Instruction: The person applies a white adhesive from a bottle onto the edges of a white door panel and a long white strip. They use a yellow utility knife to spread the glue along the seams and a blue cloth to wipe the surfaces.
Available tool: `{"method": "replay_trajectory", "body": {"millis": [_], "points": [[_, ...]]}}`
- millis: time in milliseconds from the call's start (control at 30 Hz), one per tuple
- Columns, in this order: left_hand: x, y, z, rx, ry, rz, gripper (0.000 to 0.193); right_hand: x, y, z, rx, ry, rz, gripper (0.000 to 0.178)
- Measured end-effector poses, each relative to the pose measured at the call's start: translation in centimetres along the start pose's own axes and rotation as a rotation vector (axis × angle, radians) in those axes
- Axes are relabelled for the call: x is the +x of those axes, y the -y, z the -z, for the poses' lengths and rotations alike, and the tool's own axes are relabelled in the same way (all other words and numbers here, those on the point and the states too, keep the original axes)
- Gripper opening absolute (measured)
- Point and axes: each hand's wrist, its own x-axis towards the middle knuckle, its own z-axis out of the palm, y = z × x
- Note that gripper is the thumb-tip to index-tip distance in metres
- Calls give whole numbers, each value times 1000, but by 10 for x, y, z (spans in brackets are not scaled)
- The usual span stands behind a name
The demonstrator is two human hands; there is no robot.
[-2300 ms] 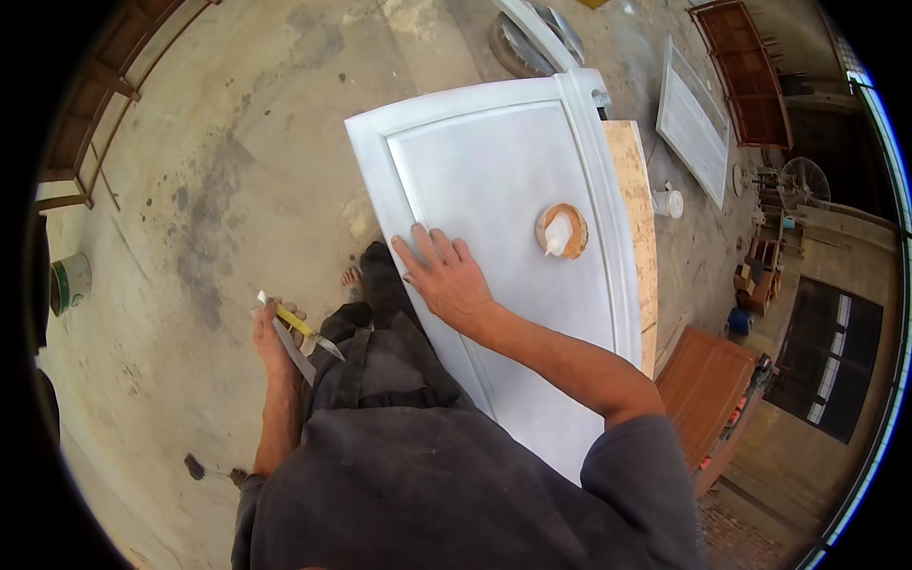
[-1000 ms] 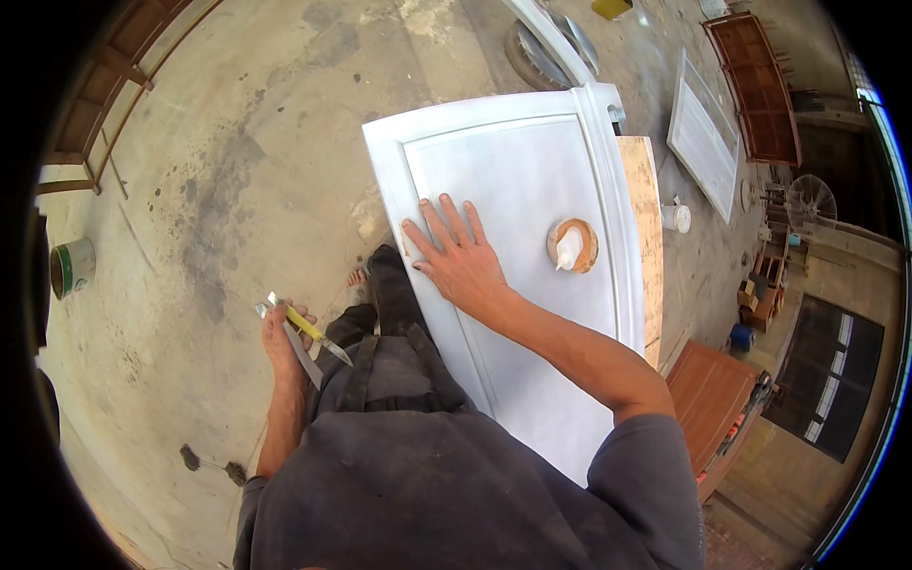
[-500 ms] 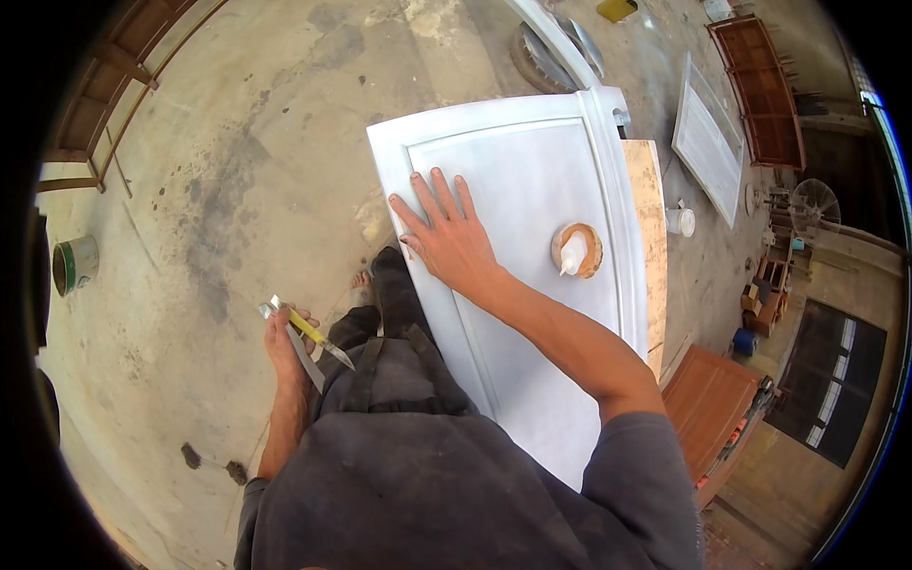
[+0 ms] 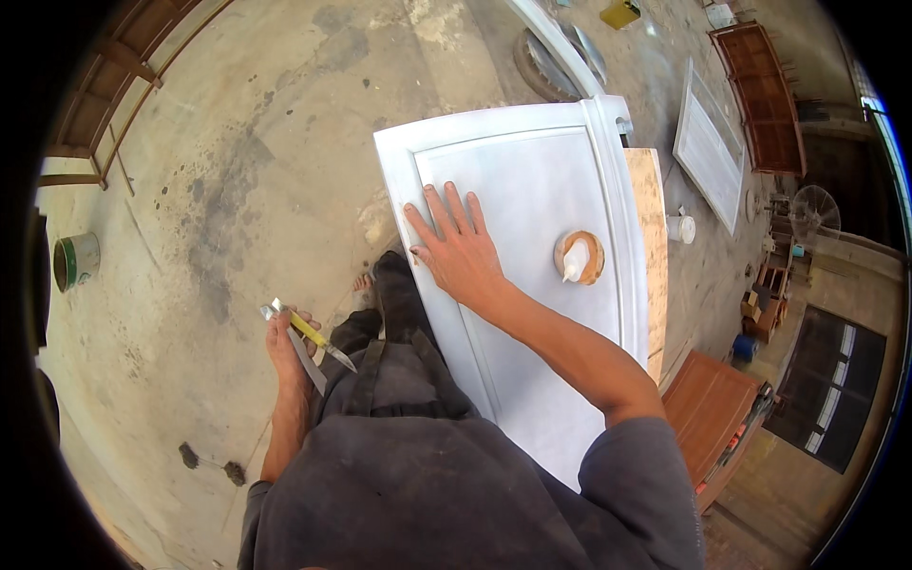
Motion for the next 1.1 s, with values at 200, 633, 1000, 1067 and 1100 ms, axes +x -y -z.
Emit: {"method": "replay_trajectory", "body": {"millis": [200, 633, 1000, 1067, 1100], "points": [[-1, 2, -1, 25, -20, 19, 34, 24, -3, -10, 13, -76, -17, 59], [-1, 4, 1, 2, -16, -1, 32, 49, -11, -14, -69, -112, 0, 58], [-5, 0, 0, 13, -21, 2, 32, 46, -19, -9, -26, -44, 108, 61], [-4, -1, 0, 10, -21, -2, 32, 29, -17, 1, -27, 31, 184, 64], [-5, -1, 0, 16, -21, -3, 32, 28, -20, 3, -29, 42, 207, 64]]}}
